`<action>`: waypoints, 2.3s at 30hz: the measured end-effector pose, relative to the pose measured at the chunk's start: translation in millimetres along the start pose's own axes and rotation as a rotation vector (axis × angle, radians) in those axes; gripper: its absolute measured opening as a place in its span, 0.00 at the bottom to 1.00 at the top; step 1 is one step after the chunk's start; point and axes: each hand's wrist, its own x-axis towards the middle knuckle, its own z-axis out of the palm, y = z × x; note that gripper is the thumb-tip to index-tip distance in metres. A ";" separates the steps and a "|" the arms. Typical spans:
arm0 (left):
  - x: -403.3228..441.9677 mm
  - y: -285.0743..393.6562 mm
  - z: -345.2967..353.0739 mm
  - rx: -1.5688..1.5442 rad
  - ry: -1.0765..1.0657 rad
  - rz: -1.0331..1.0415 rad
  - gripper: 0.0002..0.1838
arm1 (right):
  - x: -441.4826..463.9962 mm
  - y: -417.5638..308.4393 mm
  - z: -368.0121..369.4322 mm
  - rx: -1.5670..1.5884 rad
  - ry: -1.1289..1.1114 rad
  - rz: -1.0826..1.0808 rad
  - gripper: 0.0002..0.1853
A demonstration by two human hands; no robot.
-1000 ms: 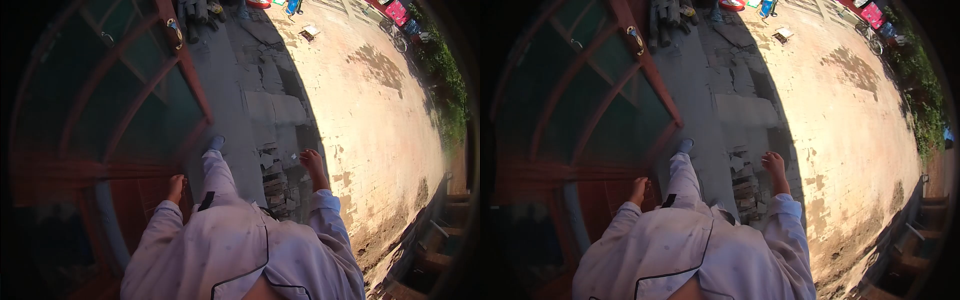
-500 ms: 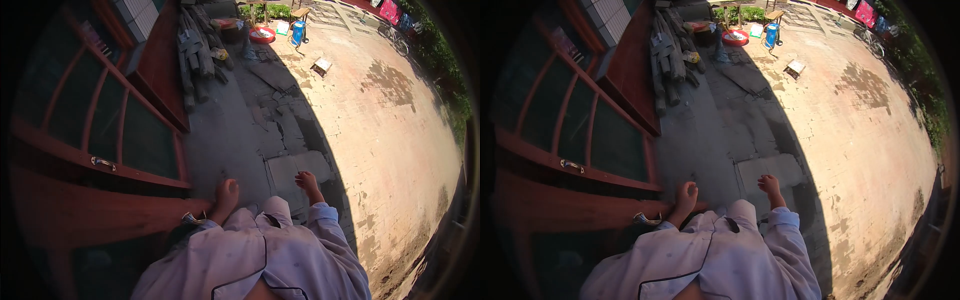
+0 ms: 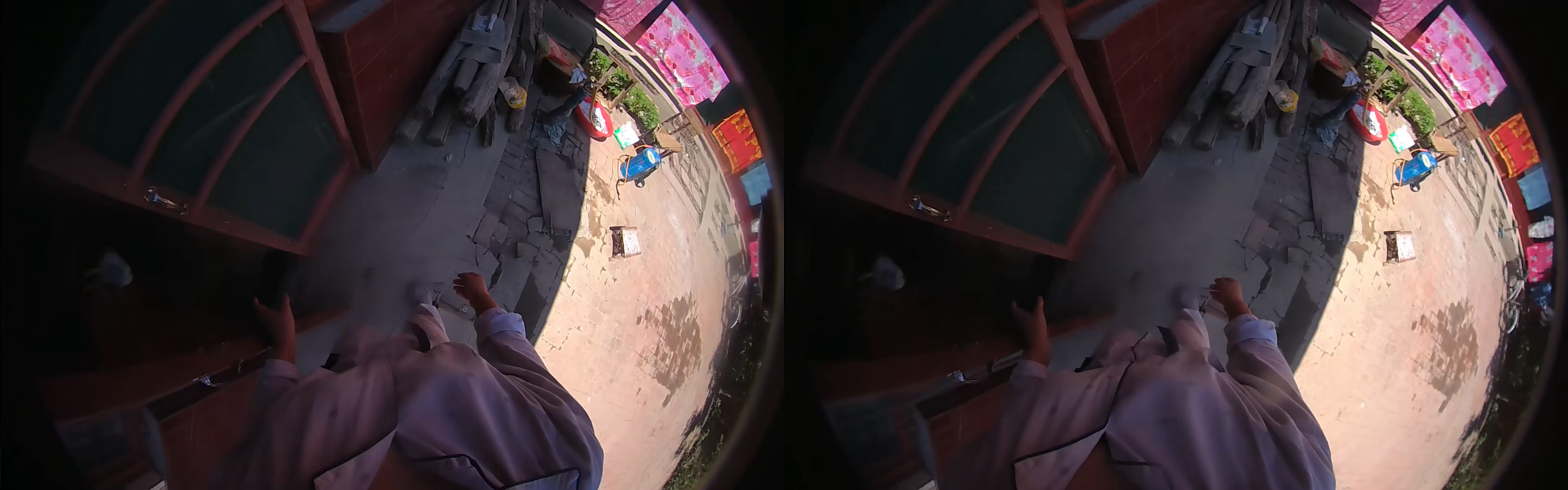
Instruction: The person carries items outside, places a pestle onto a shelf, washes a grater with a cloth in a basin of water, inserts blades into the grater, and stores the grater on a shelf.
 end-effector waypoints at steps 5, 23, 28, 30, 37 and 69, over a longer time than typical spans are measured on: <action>-46.8 -4.0 -14.7 -0.064 0.095 -0.473 0.42 | 83.1 -58.8 -9.0 0.004 -0.155 0.185 0.12; -196.6 -165.0 -110.8 -1.119 0.417 -1.184 0.11 | 25.4 -26.0 471.7 -1.044 -0.746 0.189 0.14; -77.3 -235.8 -121.6 -1.202 0.445 -1.182 0.14 | 6.4 32.3 651.0 -1.106 -0.822 0.148 0.13; -0.7 -269.3 -142.4 -1.273 0.367 -1.068 0.16 | 32.4 58.4 723.0 -1.151 -0.789 0.193 0.13; 215.1 -287.9 -266.0 -0.895 0.158 -0.751 0.18 | 34.2 8.0 866.9 -1.019 -0.545 0.070 0.11; 918.2 -309.5 -348.5 -1.019 0.039 -0.630 0.10 | 166.0 -150.3 983.2 -0.385 0.187 0.110 0.14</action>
